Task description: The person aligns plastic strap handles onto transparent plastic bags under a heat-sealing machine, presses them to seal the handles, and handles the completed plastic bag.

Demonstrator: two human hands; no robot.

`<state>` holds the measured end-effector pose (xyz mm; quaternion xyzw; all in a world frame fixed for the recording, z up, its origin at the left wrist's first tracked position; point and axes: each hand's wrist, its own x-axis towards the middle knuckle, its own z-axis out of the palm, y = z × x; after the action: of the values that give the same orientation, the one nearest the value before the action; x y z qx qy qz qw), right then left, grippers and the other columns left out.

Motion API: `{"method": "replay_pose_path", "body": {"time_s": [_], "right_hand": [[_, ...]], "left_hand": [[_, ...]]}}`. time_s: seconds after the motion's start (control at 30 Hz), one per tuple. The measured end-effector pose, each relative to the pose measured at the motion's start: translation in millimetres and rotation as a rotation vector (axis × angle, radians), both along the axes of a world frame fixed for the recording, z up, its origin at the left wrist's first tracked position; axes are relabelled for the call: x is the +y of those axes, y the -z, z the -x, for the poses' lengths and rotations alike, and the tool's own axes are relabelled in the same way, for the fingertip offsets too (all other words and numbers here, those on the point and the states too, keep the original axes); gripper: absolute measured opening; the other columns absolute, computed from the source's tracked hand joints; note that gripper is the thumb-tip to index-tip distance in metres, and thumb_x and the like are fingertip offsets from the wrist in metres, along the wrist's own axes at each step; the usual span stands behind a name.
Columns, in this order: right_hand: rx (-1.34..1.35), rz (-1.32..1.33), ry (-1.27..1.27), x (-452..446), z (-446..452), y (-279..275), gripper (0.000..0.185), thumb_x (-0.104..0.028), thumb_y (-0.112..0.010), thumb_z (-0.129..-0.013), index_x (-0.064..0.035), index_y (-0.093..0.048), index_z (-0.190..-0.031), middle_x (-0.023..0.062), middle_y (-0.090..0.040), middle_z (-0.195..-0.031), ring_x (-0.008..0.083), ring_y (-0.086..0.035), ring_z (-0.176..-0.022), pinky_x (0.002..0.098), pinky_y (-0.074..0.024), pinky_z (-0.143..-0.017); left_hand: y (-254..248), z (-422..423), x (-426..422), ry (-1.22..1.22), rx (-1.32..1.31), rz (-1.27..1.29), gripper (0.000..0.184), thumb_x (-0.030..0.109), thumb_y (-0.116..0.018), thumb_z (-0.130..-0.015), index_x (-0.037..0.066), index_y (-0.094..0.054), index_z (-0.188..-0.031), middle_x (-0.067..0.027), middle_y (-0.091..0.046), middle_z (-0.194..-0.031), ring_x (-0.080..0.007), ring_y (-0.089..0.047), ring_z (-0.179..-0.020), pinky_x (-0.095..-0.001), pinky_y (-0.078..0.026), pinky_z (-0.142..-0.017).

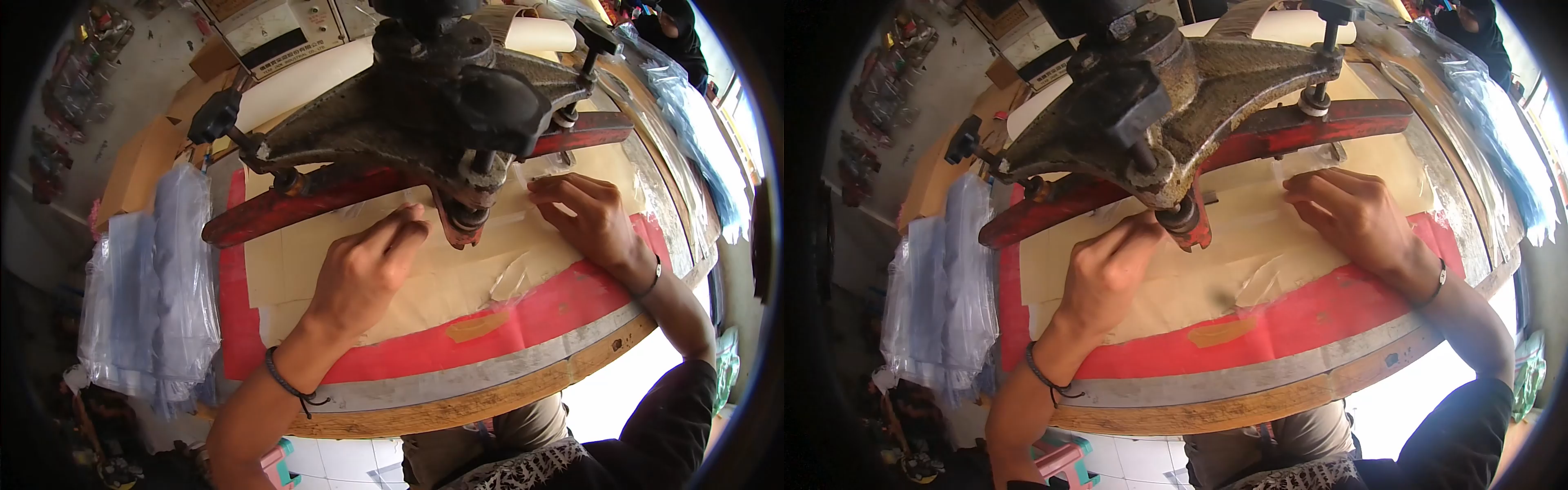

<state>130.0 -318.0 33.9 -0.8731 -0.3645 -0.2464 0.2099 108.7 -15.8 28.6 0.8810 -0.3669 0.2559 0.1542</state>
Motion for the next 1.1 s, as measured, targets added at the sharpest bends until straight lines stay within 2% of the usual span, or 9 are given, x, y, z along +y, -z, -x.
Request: {"method": "replay_pose_path", "body": {"time_s": [0.47, 1.1], "right_hand": [[0.022, 0.006, -0.039, -1.6, -1.2, -1.5, 0.018, 0.000, -0.072, -0.078, -0.0044, -0.063, -0.093, 0.0076, -0.070, -0.093, 0.0274, -0.069, -0.080, 0.0363, -0.0570, -0.068], [0.036, -0.003, -0.054, -2.6, -2.0, -2.1, 0.017, 0.000, -0.070, -0.079, -0.0044, -0.063, -0.093, 0.0086, -0.069, -0.094, 0.0287, -0.068, -0.081, 0.0371, -0.0563, -0.069]], "left_hand": [[-2.1, 0.2, -0.6, -0.006, 0.041, 0.001, 0.025, -0.004, -0.063, -0.075, 0.001, -0.066, -0.099, -0.0138, -0.069, -0.104, -0.0259, -0.071, -0.089, -0.0319, -0.061, -0.070], [-3.9, -0.6, -1.4, 0.009, 0.042, 0.022, 0.024, -0.004, -0.062, -0.076, 0.001, -0.067, -0.099, -0.0128, -0.069, -0.104, -0.0270, -0.070, -0.088, -0.0324, -0.061, -0.070]]}}
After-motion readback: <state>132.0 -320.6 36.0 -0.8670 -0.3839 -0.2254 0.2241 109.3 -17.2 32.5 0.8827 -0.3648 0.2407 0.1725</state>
